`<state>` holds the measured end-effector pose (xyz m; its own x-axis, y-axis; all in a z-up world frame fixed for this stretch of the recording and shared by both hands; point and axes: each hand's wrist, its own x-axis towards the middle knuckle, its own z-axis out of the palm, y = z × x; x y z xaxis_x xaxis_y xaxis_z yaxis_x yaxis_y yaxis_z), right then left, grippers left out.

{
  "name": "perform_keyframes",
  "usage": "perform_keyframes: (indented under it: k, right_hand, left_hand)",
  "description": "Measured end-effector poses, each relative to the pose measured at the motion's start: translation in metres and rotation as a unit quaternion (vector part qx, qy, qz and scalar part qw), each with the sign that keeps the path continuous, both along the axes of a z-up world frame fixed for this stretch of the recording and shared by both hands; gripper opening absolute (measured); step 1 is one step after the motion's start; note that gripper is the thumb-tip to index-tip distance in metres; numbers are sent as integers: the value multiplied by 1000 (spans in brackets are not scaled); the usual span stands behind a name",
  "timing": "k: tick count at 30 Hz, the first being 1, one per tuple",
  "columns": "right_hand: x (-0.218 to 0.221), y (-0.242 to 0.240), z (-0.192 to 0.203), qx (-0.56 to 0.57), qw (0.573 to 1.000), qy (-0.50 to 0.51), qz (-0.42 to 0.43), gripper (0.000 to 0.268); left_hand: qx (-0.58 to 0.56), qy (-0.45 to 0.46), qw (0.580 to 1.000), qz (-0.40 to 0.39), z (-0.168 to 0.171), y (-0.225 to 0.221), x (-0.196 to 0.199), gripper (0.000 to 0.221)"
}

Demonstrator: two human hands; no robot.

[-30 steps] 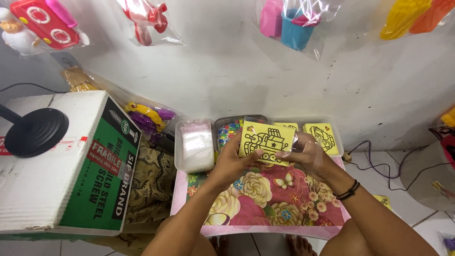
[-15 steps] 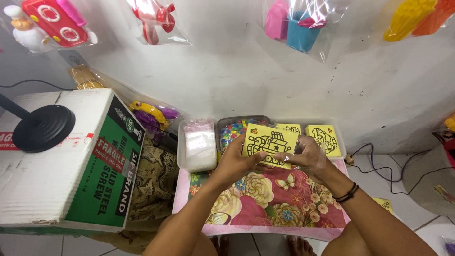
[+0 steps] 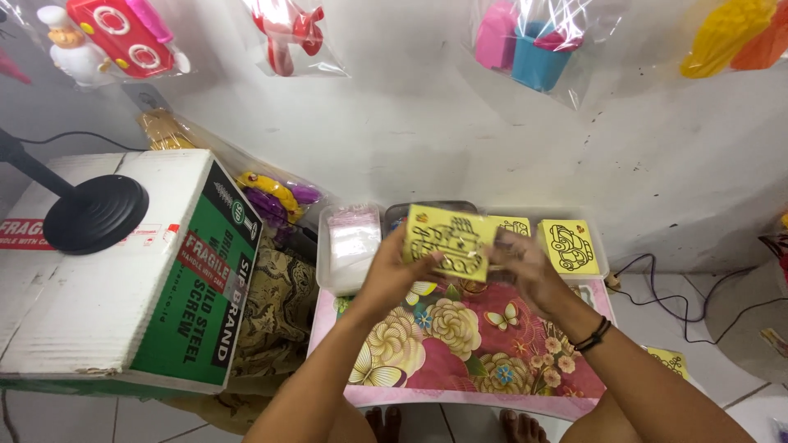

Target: The person is packaging small illustrated cards and colorful beads into individual plastic bags.

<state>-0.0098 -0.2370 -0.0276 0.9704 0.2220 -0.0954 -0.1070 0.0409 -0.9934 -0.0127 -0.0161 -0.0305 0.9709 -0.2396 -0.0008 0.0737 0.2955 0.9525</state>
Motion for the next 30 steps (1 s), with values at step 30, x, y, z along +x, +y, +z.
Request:
perform_keyframes:
  k: [30]
  right_hand:
    - [67, 52, -112, -587, 696, -389, 139, 50]
  left_hand:
    - [-37, 15, 994, 98, -22, 53, 41, 37]
